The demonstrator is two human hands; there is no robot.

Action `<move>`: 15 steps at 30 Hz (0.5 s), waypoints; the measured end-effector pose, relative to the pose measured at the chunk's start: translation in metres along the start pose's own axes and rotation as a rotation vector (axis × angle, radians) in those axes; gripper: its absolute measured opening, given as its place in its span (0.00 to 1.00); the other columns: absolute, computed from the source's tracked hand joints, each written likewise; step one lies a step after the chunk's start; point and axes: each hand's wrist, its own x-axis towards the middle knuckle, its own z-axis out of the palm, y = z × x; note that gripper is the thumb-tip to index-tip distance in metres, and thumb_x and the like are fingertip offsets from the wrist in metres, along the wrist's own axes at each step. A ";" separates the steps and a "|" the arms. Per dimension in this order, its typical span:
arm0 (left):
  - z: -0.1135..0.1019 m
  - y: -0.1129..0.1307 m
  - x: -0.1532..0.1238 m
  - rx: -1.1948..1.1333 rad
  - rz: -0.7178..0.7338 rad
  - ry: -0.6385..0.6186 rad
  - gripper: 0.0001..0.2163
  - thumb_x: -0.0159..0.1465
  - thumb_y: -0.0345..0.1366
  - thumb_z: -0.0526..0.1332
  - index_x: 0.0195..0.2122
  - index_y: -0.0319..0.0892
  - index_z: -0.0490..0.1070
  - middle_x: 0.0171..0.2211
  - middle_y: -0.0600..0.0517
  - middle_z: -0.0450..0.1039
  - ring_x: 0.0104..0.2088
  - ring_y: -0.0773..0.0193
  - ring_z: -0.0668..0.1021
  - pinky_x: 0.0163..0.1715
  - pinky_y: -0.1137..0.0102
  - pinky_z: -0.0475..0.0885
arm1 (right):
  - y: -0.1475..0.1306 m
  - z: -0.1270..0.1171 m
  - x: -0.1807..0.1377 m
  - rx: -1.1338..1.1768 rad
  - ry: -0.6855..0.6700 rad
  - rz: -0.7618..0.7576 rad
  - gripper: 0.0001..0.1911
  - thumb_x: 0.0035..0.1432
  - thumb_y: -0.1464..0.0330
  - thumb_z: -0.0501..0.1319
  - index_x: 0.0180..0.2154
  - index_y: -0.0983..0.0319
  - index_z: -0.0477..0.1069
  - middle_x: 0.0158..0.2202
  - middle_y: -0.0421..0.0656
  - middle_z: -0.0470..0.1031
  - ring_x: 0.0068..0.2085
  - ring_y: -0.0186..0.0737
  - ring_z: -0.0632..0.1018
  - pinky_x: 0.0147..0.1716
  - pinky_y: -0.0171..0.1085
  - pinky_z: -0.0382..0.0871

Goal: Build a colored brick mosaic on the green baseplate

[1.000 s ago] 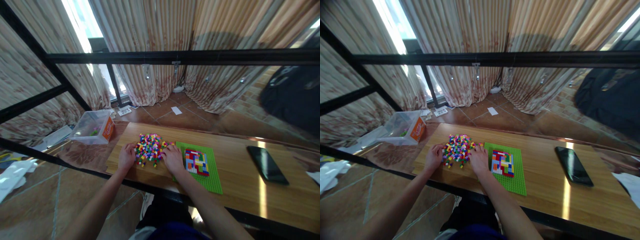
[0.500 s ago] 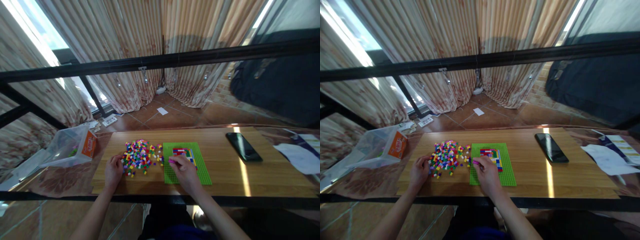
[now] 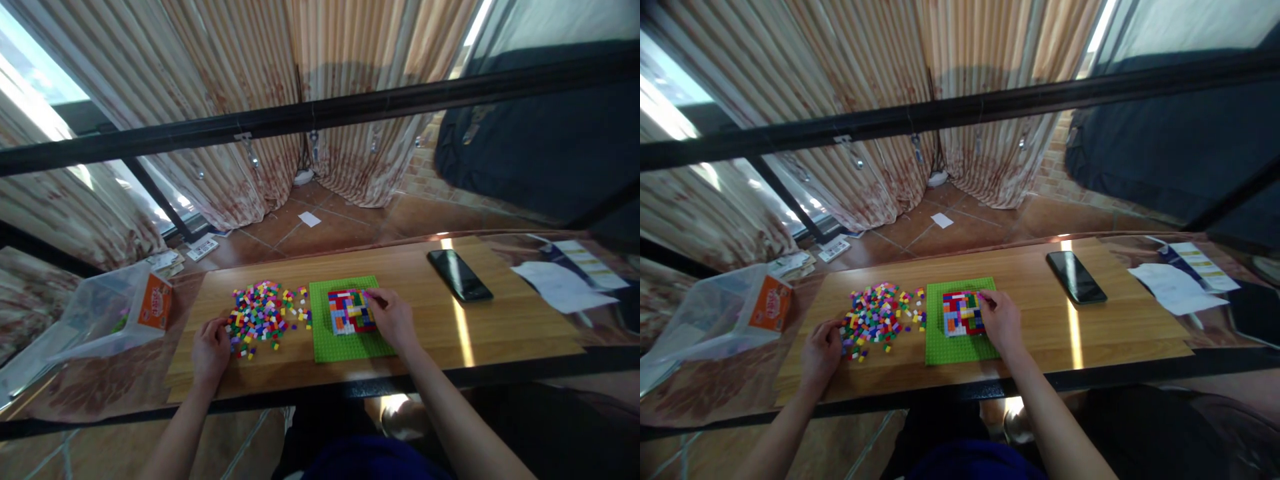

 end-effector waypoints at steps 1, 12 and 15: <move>0.000 0.000 0.000 -0.001 0.002 0.000 0.13 0.62 0.35 0.50 0.36 0.40 0.74 0.39 0.43 0.77 0.43 0.53 0.78 0.45 0.61 0.73 | -0.001 0.001 -0.001 0.001 -0.007 -0.008 0.14 0.57 0.63 0.58 0.38 0.62 0.79 0.37 0.48 0.81 0.38 0.44 0.79 0.41 0.41 0.71; 0.003 -0.003 -0.001 -0.006 -0.023 -0.004 0.13 0.63 0.36 0.50 0.36 0.40 0.74 0.39 0.42 0.77 0.41 0.53 0.77 0.44 0.59 0.73 | 0.003 0.001 0.000 -0.032 -0.121 -0.145 0.11 0.60 0.67 0.57 0.36 0.58 0.79 0.39 0.44 0.81 0.41 0.42 0.79 0.44 0.40 0.71; 0.003 -0.003 -0.001 -0.017 -0.008 0.003 0.13 0.63 0.35 0.50 0.36 0.40 0.74 0.39 0.43 0.77 0.41 0.53 0.78 0.44 0.60 0.74 | 0.001 0.002 0.002 -0.091 -0.126 -0.185 0.10 0.60 0.67 0.58 0.35 0.58 0.79 0.39 0.45 0.81 0.41 0.43 0.79 0.44 0.41 0.71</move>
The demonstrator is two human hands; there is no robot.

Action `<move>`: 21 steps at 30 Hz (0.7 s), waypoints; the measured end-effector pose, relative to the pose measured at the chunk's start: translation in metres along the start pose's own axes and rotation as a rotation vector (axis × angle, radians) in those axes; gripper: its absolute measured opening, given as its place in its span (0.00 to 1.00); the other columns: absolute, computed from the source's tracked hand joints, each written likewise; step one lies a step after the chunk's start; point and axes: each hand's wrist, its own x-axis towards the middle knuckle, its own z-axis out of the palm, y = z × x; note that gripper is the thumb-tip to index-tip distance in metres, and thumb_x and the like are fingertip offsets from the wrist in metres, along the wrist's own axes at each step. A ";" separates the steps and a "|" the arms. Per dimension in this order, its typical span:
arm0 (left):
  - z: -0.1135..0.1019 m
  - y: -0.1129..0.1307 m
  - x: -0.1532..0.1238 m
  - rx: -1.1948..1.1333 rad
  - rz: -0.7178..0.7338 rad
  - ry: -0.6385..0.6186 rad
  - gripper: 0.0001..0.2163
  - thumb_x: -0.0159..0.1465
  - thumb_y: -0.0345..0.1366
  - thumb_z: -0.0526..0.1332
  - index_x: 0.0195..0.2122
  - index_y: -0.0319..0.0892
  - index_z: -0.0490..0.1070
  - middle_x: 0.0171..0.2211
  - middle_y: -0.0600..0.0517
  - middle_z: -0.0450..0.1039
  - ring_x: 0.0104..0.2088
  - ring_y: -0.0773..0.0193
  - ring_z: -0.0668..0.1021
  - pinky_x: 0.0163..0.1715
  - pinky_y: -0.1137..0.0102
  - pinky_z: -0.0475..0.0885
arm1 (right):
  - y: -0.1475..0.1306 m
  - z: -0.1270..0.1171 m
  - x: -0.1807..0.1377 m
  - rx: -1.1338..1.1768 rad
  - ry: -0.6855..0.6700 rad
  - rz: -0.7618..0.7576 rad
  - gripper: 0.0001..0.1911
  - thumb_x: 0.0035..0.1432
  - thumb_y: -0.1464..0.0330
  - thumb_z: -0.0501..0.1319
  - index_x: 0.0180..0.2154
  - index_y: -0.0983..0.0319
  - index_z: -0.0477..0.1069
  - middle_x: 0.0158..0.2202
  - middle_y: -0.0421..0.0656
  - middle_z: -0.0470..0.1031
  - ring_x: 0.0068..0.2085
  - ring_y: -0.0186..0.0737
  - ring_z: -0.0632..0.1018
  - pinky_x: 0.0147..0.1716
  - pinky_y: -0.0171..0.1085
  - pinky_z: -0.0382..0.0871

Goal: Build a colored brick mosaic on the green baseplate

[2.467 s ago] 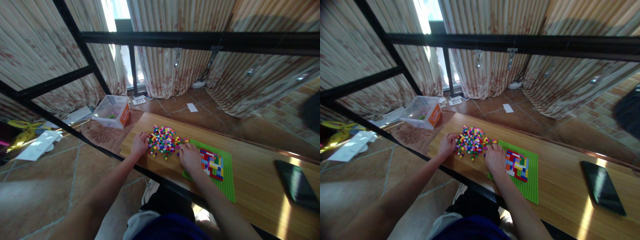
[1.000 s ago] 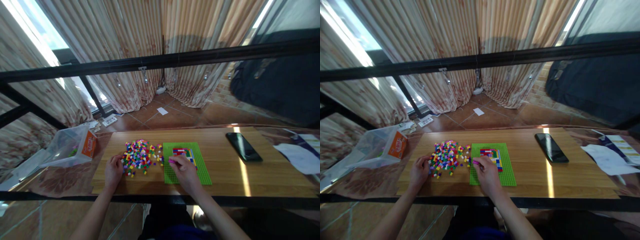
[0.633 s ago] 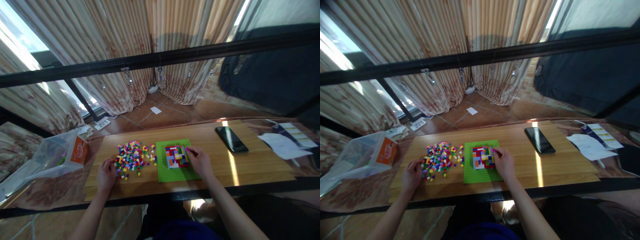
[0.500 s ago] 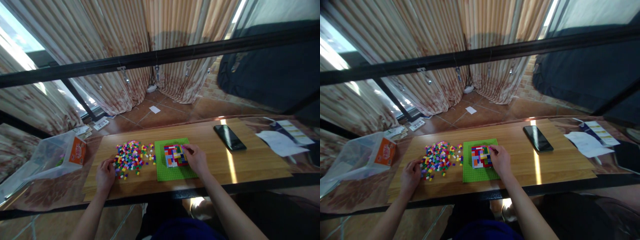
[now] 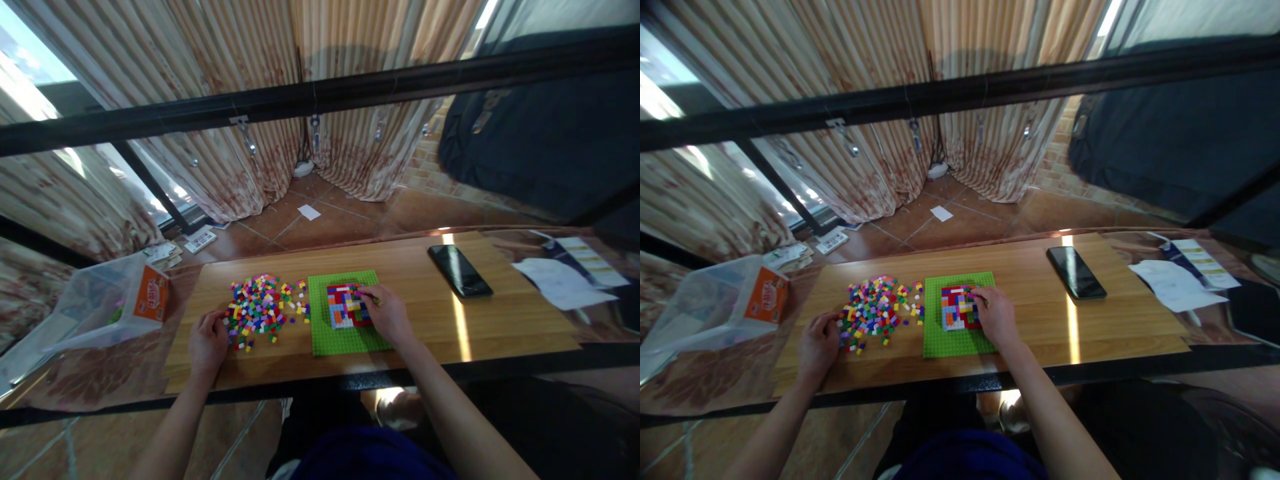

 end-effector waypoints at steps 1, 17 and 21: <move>0.000 0.000 0.000 -0.004 0.006 0.004 0.12 0.63 0.35 0.50 0.36 0.40 0.74 0.38 0.43 0.77 0.41 0.53 0.78 0.44 0.60 0.74 | -0.001 0.000 0.000 -0.020 -0.003 -0.006 0.10 0.60 0.67 0.58 0.35 0.58 0.79 0.39 0.45 0.81 0.41 0.43 0.79 0.44 0.41 0.71; -0.001 0.002 -0.001 0.016 0.009 0.002 0.12 0.62 0.34 0.50 0.35 0.40 0.74 0.38 0.43 0.77 0.42 0.53 0.77 0.44 0.60 0.73 | -0.011 0.009 -0.002 0.053 -0.059 0.134 0.07 0.55 0.64 0.62 0.33 0.55 0.81 0.35 0.40 0.83 0.36 0.41 0.81 0.40 0.39 0.72; -0.001 0.003 -0.002 0.015 0.003 -0.004 0.12 0.62 0.34 0.50 0.36 0.40 0.74 0.38 0.44 0.77 0.42 0.54 0.77 0.44 0.61 0.73 | -0.014 0.006 0.001 0.044 -0.089 0.159 0.08 0.55 0.63 0.62 0.33 0.55 0.81 0.35 0.40 0.83 0.35 0.40 0.81 0.38 0.38 0.72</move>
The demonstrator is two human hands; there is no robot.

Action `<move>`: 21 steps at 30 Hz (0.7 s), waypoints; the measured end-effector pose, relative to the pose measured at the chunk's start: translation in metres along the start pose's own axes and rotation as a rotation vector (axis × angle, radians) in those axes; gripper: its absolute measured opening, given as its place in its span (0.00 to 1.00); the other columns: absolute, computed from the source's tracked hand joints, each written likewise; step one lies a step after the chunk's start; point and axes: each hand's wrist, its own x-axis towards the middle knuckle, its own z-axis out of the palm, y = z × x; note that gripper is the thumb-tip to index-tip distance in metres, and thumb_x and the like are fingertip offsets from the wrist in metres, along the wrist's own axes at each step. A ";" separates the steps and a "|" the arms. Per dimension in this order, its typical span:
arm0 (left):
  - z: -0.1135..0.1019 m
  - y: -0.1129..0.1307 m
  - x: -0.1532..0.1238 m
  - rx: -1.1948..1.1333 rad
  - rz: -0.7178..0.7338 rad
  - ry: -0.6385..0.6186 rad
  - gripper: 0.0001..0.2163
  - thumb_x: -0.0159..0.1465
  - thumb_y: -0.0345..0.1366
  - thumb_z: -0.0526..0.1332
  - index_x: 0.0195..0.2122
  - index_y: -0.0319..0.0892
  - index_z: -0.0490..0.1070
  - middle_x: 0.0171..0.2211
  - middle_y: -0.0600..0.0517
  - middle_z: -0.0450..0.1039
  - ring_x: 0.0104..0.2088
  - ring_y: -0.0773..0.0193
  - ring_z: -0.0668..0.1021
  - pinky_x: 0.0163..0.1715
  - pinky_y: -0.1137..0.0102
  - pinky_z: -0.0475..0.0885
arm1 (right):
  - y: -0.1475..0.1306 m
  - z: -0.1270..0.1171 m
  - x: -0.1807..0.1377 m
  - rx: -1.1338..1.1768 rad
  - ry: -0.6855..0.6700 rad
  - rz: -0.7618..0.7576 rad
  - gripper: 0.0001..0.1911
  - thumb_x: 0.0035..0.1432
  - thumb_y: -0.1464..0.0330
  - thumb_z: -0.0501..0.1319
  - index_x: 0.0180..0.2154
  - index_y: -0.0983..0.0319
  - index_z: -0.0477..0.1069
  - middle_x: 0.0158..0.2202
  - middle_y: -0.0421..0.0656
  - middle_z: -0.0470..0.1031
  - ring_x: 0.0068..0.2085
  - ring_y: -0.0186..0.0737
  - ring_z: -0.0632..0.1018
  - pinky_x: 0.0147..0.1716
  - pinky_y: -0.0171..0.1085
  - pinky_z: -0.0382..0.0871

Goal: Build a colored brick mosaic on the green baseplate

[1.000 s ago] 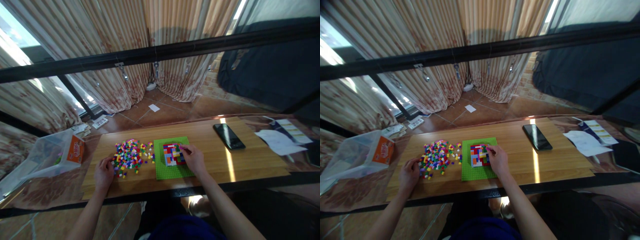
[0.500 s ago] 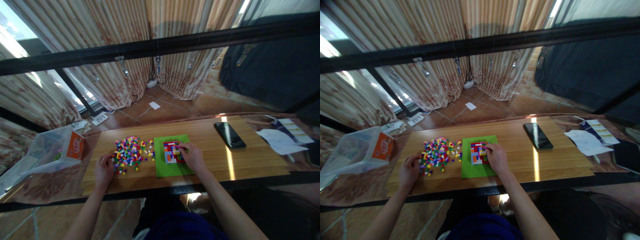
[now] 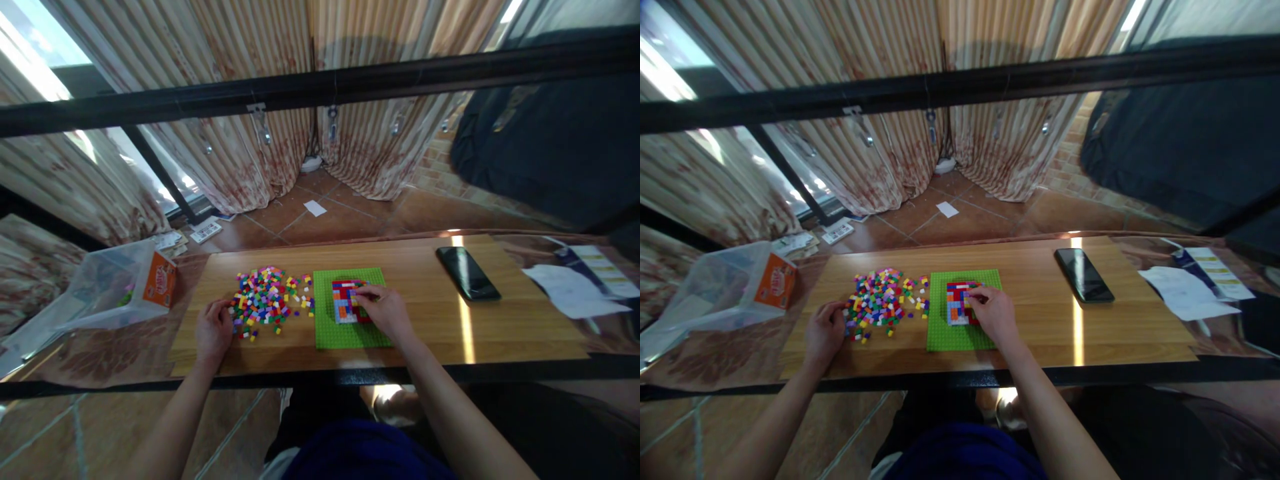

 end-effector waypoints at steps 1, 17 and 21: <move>0.000 0.000 0.000 0.002 -0.003 0.002 0.12 0.62 0.34 0.50 0.36 0.40 0.74 0.38 0.44 0.77 0.42 0.54 0.77 0.44 0.61 0.73 | -0.001 -0.001 0.000 -0.013 -0.005 -0.004 0.09 0.55 0.62 0.62 0.33 0.55 0.81 0.35 0.40 0.83 0.35 0.40 0.80 0.37 0.38 0.71; 0.002 0.002 -0.002 -0.029 -0.017 0.007 0.12 0.62 0.34 0.50 0.36 0.41 0.74 0.39 0.43 0.77 0.44 0.53 0.77 0.46 0.60 0.72 | -0.016 -0.003 0.003 -0.215 0.087 0.097 0.11 0.55 0.61 0.60 0.31 0.57 0.80 0.31 0.43 0.82 0.32 0.44 0.79 0.32 0.39 0.66; 0.001 0.004 -0.002 -0.029 -0.018 0.011 0.12 0.62 0.34 0.50 0.35 0.40 0.73 0.39 0.43 0.76 0.44 0.53 0.77 0.46 0.61 0.72 | -0.017 0.004 -0.003 -0.184 0.151 0.130 0.12 0.55 0.61 0.59 0.31 0.58 0.80 0.32 0.44 0.82 0.33 0.45 0.80 0.33 0.39 0.66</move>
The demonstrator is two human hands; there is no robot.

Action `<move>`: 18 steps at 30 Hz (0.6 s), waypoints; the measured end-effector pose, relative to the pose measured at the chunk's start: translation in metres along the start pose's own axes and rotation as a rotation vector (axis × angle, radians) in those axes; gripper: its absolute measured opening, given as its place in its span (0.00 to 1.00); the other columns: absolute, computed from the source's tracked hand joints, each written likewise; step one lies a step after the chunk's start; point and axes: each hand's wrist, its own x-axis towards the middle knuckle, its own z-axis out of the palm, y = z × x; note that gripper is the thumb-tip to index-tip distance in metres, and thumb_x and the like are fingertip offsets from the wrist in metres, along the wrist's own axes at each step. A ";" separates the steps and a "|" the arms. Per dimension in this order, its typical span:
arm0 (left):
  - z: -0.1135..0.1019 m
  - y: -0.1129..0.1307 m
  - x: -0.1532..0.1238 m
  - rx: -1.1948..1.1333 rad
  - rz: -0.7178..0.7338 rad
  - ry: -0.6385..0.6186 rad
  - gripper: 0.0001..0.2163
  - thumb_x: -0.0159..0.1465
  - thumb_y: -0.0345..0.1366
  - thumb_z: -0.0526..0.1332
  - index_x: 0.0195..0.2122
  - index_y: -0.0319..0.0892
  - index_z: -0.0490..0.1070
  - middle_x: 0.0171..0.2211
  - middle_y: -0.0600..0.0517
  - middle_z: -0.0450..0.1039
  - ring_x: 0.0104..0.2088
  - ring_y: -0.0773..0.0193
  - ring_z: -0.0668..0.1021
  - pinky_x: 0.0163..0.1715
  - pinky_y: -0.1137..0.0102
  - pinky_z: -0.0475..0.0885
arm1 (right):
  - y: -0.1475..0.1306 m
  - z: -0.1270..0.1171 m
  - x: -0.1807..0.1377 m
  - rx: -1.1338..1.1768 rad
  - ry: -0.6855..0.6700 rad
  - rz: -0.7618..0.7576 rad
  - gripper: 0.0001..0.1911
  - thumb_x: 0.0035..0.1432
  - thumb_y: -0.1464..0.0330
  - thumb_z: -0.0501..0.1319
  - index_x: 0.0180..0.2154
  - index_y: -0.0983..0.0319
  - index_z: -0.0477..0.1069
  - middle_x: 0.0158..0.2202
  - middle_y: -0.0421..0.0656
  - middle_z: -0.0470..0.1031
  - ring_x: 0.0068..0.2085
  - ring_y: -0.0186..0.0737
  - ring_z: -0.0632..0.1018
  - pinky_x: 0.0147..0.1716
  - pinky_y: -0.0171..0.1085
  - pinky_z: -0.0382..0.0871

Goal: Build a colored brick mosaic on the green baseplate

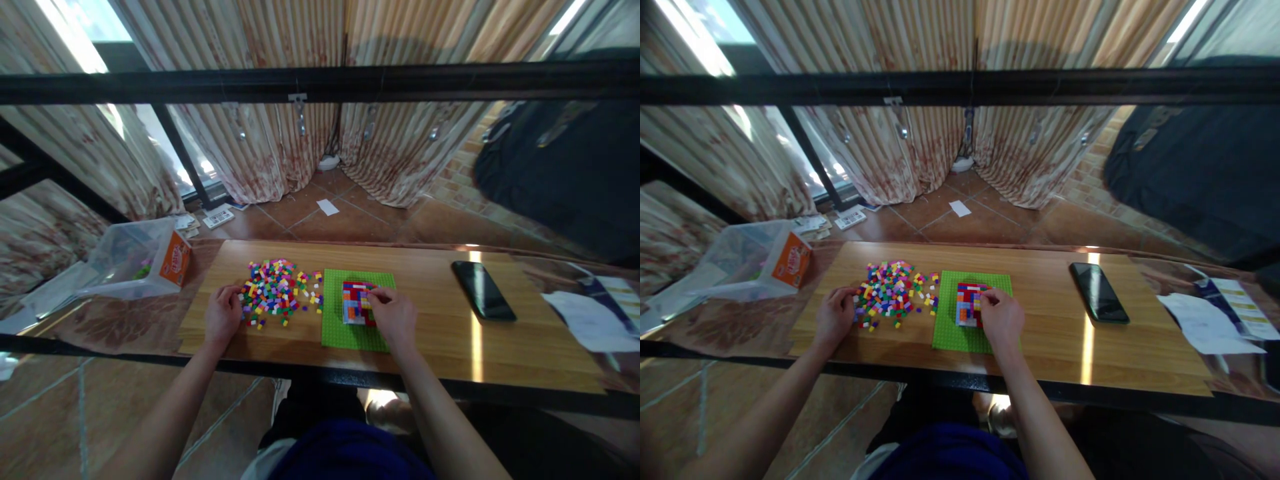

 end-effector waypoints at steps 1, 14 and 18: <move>0.000 0.001 0.000 0.001 -0.003 0.002 0.12 0.62 0.34 0.50 0.35 0.40 0.73 0.39 0.43 0.76 0.44 0.53 0.77 0.46 0.61 0.72 | 0.000 0.002 -0.002 0.007 0.024 0.001 0.12 0.55 0.61 0.59 0.31 0.58 0.80 0.32 0.45 0.82 0.33 0.46 0.80 0.32 0.39 0.66; 0.000 0.000 0.000 -0.023 0.006 0.002 0.11 0.62 0.33 0.51 0.35 0.41 0.73 0.38 0.44 0.76 0.44 0.53 0.77 0.47 0.60 0.72 | 0.008 0.017 -0.008 0.054 0.141 -0.089 0.13 0.56 0.60 0.59 0.31 0.59 0.80 0.33 0.47 0.82 0.36 0.47 0.79 0.38 0.42 0.68; 0.000 0.002 0.000 -0.025 -0.005 0.006 0.11 0.61 0.33 0.51 0.35 0.41 0.73 0.38 0.43 0.76 0.44 0.53 0.77 0.47 0.59 0.72 | 0.012 0.011 -0.004 0.183 0.028 -0.054 0.16 0.55 0.56 0.60 0.32 0.59 0.81 0.35 0.47 0.83 0.36 0.47 0.80 0.38 0.41 0.70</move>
